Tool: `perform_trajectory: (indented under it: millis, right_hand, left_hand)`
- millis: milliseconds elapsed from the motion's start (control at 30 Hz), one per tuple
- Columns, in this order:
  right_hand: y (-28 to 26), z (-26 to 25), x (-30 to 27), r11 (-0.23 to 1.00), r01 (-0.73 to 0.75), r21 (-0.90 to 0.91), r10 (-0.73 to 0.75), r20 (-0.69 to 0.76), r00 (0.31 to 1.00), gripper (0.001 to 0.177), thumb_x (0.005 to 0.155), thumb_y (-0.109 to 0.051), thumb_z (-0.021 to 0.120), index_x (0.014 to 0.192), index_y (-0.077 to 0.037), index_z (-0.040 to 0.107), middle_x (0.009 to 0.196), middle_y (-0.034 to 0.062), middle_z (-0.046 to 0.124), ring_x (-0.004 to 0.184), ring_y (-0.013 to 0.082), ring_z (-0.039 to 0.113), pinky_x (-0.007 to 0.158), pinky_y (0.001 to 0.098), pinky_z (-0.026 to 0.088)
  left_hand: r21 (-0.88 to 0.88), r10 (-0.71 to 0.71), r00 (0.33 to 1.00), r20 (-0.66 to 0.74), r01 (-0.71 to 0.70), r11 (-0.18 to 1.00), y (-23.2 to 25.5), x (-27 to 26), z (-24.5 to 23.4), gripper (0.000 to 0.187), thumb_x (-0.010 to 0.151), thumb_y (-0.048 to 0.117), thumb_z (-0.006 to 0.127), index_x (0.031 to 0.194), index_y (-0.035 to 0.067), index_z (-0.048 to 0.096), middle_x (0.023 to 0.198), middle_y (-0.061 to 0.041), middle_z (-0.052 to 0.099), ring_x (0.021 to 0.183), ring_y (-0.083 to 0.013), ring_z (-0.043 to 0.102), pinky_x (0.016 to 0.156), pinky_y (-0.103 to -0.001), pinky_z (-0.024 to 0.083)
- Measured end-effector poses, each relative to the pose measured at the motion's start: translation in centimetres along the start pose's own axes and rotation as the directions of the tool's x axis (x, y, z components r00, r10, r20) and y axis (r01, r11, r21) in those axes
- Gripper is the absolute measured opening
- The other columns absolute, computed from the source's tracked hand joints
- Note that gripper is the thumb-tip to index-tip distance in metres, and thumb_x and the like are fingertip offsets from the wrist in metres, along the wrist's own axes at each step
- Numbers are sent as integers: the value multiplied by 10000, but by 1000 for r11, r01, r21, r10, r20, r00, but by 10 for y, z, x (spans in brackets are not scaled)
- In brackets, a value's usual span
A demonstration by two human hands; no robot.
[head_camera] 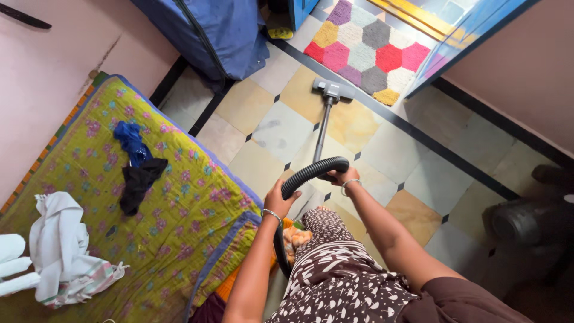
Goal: The person vacuums the tiled floor in a bedroom, moving the vacuum head around a bed, furniture, and a rug.
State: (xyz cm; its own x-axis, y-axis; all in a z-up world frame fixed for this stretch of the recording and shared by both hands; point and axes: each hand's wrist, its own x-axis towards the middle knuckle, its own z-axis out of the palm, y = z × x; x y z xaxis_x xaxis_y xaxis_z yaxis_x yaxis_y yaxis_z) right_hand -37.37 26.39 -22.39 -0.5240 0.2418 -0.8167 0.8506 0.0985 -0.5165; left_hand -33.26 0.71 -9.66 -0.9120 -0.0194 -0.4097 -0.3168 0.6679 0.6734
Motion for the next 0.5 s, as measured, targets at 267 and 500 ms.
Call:
perform_trajectory:
  millis: [267, 500]
  right_hand:
    - [-53, 33, 49, 945, -63, 322, 78, -34, 996, 166, 866, -11, 739, 1001, 84, 724, 968, 195, 770, 793, 294, 780, 632, 363, 681]
    - [-37, 21, 41, 960, -21, 280, 36, -49, 998, 182, 839, -39, 763, 989, 52, 718, 929, 162, 758, 746, 260, 771, 618, 370, 687]
  left_hand:
    - [-20, -136, 990, -44, 135, 991, -11, 33, 9, 560, 767, 477, 854, 1091, 104, 591, 852, -120, 738, 783, -324, 733, 700, -437, 555]
    - [-35, -132, 991, -13, 131, 991, -10, 16, 8, 564, 774, 463, 855, 1097, 80, 595, 864, -114, 746, 788, -306, 742, 711, -426, 563]
